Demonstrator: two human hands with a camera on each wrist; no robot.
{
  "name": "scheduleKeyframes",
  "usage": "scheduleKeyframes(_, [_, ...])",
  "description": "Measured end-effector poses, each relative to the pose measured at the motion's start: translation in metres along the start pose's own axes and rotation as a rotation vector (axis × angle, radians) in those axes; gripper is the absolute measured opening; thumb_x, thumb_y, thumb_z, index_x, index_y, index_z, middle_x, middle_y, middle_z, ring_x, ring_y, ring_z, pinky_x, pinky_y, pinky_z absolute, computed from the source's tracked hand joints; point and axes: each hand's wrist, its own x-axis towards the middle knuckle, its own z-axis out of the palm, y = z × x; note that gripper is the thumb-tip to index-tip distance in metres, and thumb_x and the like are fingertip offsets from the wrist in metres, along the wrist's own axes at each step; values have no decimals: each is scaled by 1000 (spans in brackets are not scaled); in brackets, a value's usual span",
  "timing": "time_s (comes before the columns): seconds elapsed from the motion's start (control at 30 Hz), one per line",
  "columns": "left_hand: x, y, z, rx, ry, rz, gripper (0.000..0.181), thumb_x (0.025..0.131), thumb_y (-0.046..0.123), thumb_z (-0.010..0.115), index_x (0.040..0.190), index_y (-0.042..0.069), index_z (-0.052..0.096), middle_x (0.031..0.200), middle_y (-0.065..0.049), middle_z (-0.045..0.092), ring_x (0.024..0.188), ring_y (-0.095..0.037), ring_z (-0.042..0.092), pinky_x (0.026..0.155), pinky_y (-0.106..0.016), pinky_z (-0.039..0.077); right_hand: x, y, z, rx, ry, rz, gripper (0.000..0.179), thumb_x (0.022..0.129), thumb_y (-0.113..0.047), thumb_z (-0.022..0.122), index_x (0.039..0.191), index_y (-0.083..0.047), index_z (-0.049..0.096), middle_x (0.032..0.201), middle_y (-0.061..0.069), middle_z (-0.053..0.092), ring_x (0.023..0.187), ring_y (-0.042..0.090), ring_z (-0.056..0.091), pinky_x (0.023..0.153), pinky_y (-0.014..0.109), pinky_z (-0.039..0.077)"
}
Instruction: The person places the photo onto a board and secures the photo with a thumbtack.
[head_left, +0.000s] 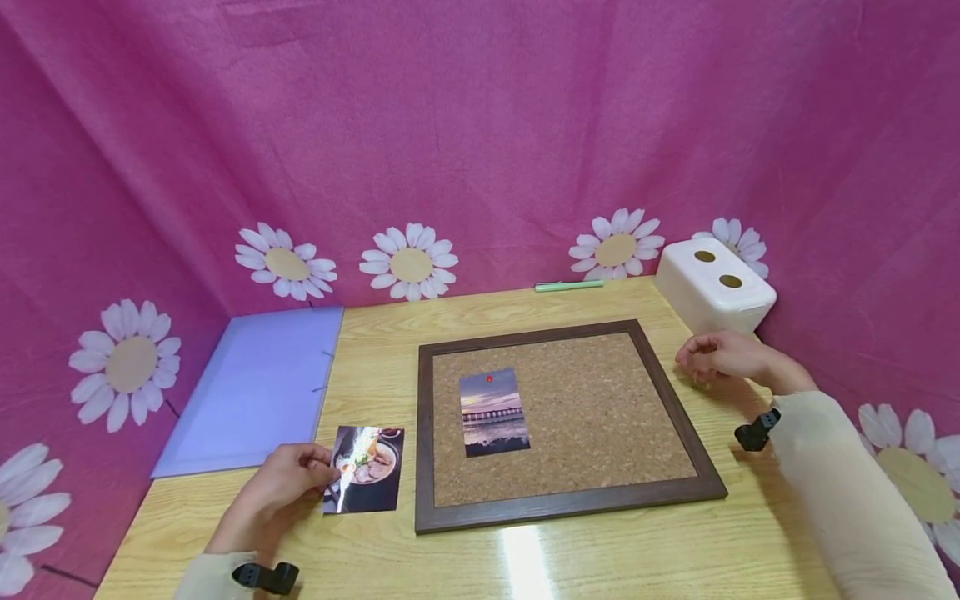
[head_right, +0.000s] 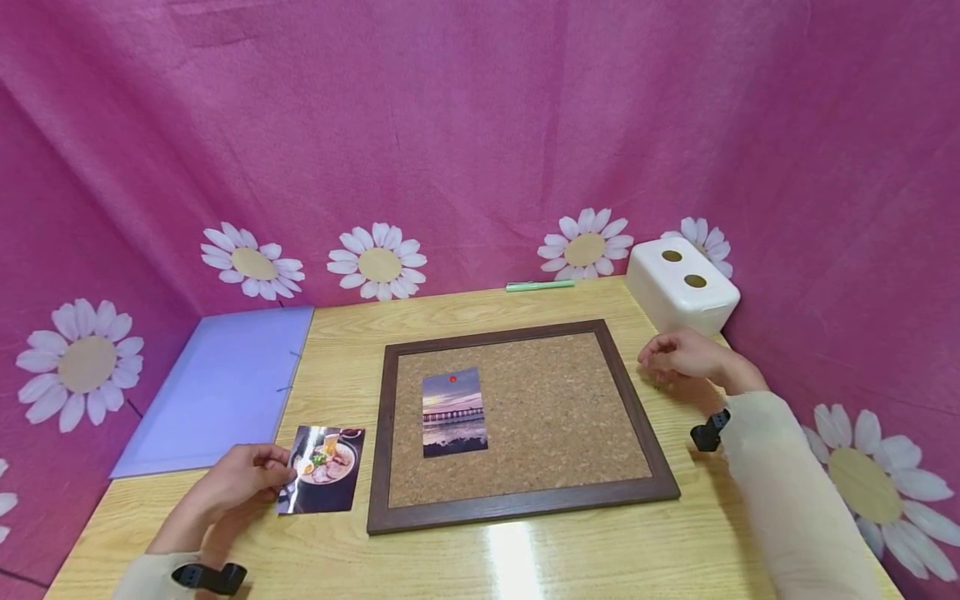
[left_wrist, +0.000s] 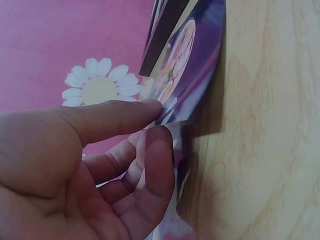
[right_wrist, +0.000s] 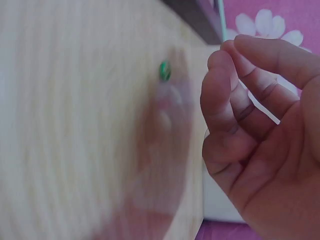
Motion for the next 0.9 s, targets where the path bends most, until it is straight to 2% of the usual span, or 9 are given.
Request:
scheduleKeyframes(0.13, [-1,1,-3,-80,-56,10,14,90,1,66,100,-8,62,73,-1,61,67,-14,56,57,-25,50,-9,10,-2,-35,-9,7,24,97,-14,60,111,5,65,90,5,68,76,10,61,67,26,52])
scheduleKeyframes(0.23, [-1,2,-4,-102,-81,13,17,90,2,66,102,-8,61,74,0,63,67,-14,58,57,-25,51,-13,16,-3,-54,-20,11,24,94,-12,64,111,6,65,91,4,68,76,9,61,69,25,52])
scheduleKeyframes(0.43, [1,2,-6,-163,-136,24,25,92,5,65,110,-10,57,75,3,64,67,-10,59,57,-23,51,-14,25,-1,-66,-42,38,28,90,-12,70,111,6,63,86,0,65,72,7,57,68,24,49])
scheduleKeyframes(0.57, [3,1,-8,-226,-169,33,29,94,5,63,116,-11,53,78,4,65,66,-7,58,58,-21,50,-12,23,2,-91,-29,11,27,89,-14,72,107,4,66,81,0,63,69,7,55,65,24,48])
scheduleKeyframes(0.73, [5,1,-9,-277,-176,41,29,97,6,60,119,-10,49,82,6,67,68,-6,58,59,-20,50,-11,21,5,-107,-26,-12,20,90,-13,70,103,3,67,77,-1,60,65,7,53,62,24,46])
scheduleKeyframes(0.9, [8,5,-9,-269,-168,76,33,97,6,60,121,-13,47,82,6,67,67,-6,59,59,-20,50,-11,21,6,-113,-1,-6,15,92,-10,67,100,3,68,80,1,61,66,7,53,62,24,46])
